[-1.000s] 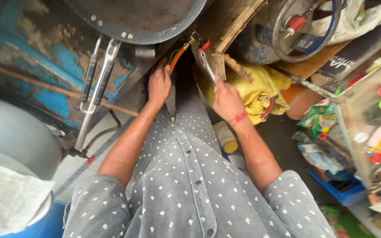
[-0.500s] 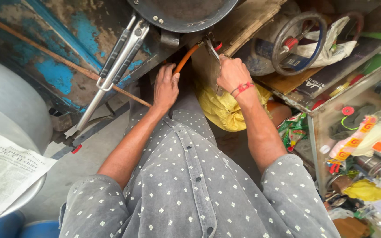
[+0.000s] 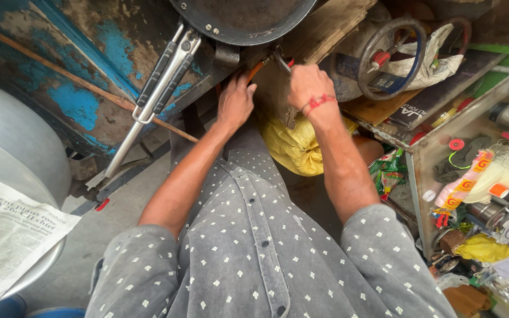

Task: The person uses a wrench to tighten a gas pipe connection under a cooking station, then uses a long metal rod to ignite the gas burner. They adjust the gas cylinder valve and handle various tools and containers in a cluttered workspace.

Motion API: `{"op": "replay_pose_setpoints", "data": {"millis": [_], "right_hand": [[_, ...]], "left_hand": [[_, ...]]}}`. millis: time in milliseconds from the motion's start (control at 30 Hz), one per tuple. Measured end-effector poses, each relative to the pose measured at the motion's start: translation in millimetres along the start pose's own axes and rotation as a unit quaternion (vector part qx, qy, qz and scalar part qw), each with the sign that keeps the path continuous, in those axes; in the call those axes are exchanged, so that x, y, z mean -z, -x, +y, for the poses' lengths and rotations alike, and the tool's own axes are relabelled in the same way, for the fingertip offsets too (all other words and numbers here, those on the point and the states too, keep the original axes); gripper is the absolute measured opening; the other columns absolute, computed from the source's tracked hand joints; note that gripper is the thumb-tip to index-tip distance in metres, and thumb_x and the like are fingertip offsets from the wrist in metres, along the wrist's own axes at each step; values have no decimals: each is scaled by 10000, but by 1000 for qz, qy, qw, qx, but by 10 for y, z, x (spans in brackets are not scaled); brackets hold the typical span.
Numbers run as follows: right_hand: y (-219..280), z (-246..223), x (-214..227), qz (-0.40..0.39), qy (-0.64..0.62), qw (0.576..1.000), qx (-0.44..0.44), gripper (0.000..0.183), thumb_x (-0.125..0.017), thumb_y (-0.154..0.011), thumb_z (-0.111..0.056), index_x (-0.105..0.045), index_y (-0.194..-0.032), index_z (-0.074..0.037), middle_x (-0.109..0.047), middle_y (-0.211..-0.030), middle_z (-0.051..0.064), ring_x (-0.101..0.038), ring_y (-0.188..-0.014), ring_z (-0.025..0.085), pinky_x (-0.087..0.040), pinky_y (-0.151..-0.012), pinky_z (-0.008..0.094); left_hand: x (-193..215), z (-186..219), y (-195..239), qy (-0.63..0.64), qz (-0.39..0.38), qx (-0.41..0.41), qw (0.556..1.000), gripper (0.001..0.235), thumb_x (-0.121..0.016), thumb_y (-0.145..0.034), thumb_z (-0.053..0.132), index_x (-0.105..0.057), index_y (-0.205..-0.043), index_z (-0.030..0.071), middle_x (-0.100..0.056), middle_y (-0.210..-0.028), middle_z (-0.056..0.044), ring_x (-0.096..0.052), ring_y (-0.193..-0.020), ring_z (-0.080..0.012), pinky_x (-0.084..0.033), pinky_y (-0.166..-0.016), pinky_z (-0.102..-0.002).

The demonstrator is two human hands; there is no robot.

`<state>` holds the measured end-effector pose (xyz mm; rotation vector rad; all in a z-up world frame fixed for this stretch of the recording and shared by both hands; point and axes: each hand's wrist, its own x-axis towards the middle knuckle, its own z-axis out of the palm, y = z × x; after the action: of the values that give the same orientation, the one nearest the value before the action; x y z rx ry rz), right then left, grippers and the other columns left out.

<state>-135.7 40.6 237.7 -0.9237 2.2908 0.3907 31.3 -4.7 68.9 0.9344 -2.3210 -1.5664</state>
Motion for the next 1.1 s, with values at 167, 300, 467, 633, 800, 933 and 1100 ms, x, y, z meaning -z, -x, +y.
{"op": "replay_pose_setpoints", "data": {"millis": [167,300,467,633,800,933,1100], "right_hand": [[120,51,17,7,-41,999,3,303,-704,-773,-56,-707,-1075,-35,-698,-960,297,-681,-932,496,-561,-806,553],[15,-4,30,-6,-12,1000,2,250,-723,-745,-55,-735,-988,6,-704,-987,286,-691,-954,477,-576,-817,525],[-287,-96,91,-9,15,1000,18,183,-709,-774,-56,-766,-941,-8,-711,-985,281,-711,-944,446,-591,-809,486],[-468,-125,50,62,22,995,74,134,-651,-838,-61,-774,-868,-18,-710,-962,270,-720,-896,437,-591,-754,495],[-154,117,-287,121,15,985,123,128,-602,-875,-74,-714,-870,-14,-710,-880,246,-730,-820,419,-601,-691,482],[88,158,-827,131,41,990,23,130,-547,-896,-36,-625,-994,2,-709,-821,201,-737,-706,388,-593,-566,474],[213,254,-1490,150,-45,987,-22,92,-506,-1019,-107,-533,-1057,-27,-698,-817,201,-715,-680,407,-558,-539,507]], "left_hand": [[-251,-5,-242,2,-82,85,993,387,-581,-1029,208,-581,-1381,48,-657,-1232,-268,-652,-1077,-461,-525,-926,-514],[-459,-157,-371,18,-82,103,991,417,-565,-1007,222,-584,-1404,98,-676,-1198,-252,-646,-1055,-458,-506,-907,-522],[-661,-385,-483,20,-122,143,982,406,-507,-1014,217,-591,-1409,171,-676,-1288,-178,-657,-1126,-412,-515,-958,-490],[-704,-453,-526,59,-94,139,984,397,-499,-1052,334,-588,-1411,187,-643,-1355,-180,-605,-1215,-421,-501,-994,-475],[-644,-349,-571,68,-110,159,979,440,-507,-1029,385,-582,-1404,168,-622,-1354,-195,-588,-1221,-428,-487,-998,-473],[-608,-266,-602,53,-123,191,972,422,-503,-1016,335,-604,-1393,174,-645,-1334,-190,-609,-1205,-419,-496,-1006,-465],[-642,-265,-585,58,-109,174,977,381,-528,-1006,236,-614,-1366,147,-658,-1309,-200,-616,-1189,-414,-501,-970,-461]]}}
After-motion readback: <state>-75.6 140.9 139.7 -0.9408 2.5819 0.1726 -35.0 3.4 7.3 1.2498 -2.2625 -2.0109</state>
